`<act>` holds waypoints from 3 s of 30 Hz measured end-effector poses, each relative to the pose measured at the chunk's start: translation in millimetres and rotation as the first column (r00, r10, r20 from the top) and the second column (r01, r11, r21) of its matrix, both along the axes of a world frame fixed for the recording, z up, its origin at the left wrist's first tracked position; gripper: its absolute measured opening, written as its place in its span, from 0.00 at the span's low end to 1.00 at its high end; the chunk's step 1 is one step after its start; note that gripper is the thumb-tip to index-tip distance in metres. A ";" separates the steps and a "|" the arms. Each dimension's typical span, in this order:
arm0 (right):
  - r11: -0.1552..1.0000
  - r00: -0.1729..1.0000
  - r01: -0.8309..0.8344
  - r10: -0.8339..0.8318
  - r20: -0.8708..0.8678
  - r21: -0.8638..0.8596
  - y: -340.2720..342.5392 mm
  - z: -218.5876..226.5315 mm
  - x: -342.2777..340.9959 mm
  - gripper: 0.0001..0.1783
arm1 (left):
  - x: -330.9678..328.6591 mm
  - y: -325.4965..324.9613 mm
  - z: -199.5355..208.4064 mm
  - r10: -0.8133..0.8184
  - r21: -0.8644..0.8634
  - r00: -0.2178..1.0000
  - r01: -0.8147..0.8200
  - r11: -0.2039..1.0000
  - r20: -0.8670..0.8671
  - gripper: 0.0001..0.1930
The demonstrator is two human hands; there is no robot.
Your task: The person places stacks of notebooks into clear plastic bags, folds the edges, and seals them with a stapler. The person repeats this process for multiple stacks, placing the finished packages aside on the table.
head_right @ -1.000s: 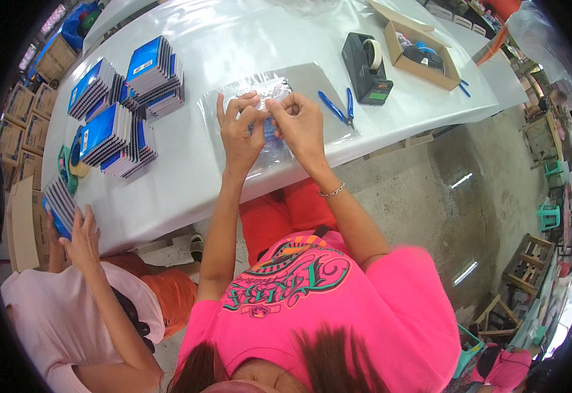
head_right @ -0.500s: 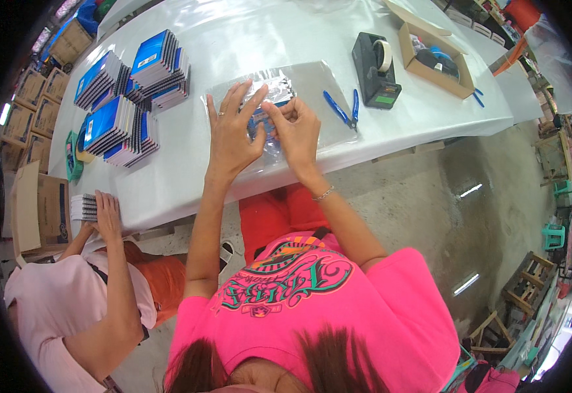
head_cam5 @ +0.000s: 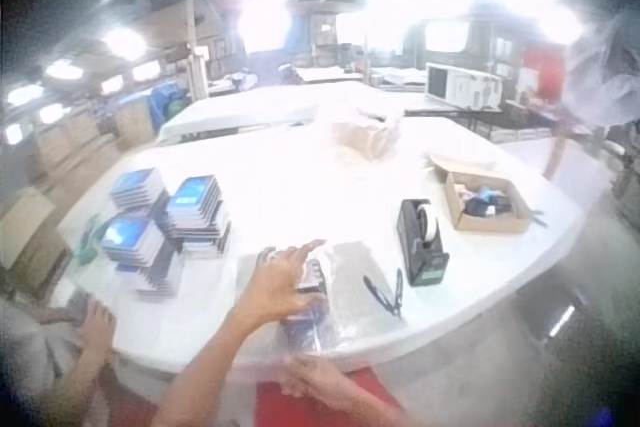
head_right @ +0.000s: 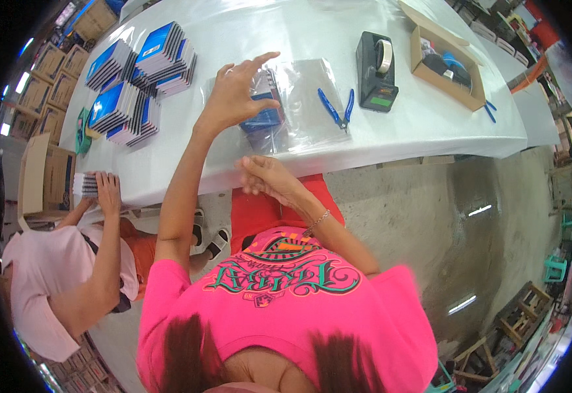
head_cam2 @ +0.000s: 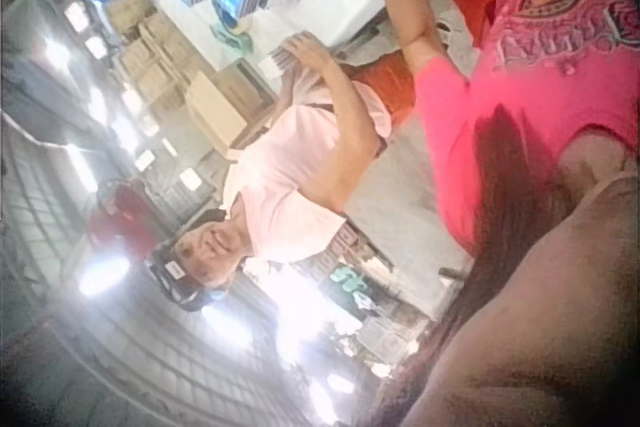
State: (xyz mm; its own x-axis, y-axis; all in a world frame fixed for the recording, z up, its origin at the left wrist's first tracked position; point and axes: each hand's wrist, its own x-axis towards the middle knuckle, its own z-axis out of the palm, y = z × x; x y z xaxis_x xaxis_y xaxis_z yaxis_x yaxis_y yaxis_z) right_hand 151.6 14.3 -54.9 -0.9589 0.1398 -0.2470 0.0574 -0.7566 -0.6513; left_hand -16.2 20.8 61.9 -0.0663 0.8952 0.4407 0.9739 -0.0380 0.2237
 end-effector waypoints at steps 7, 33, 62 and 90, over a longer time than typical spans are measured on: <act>0.745 0.739 0.607 -0.402 -0.541 0.276 71.7 40.7 -45.9 0.36 | 8.7 -24.1 -20.5 -0.460 0.505 0.253 -0.154 0.849 0.851 0.43; -0.271 0.884 0.456 0.025 -0.467 0.848 152.2 207.0 -20.2 0.14 | -29.2 -51.0 84.0 0.046 0.303 0.984 -0.098 0.948 0.174 0.11; 0.153 0.848 0.513 -0.241 -0.471 0.845 105.8 37.4 -3.8 0.43 | 14.8 -49.9 -55.5 -0.004 0.434 0.822 -0.297 0.851 0.570 0.30; 0.465 0.888 0.459 -0.247 -0.387 0.757 122.4 75.4 -46.7 0.25 | 18.6 -32.5 -8.6 0.273 0.270 0.954 -0.296 0.916 0.121 0.08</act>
State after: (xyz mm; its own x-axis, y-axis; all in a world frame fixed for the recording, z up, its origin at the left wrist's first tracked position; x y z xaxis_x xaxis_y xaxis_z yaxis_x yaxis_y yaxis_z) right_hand 105.0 136.7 20.5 -0.7859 0.5116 0.3473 -0.2923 0.1876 -0.9377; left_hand 2.4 -11.7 53.2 -0.3449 0.6727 0.6546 0.9324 0.1654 0.3213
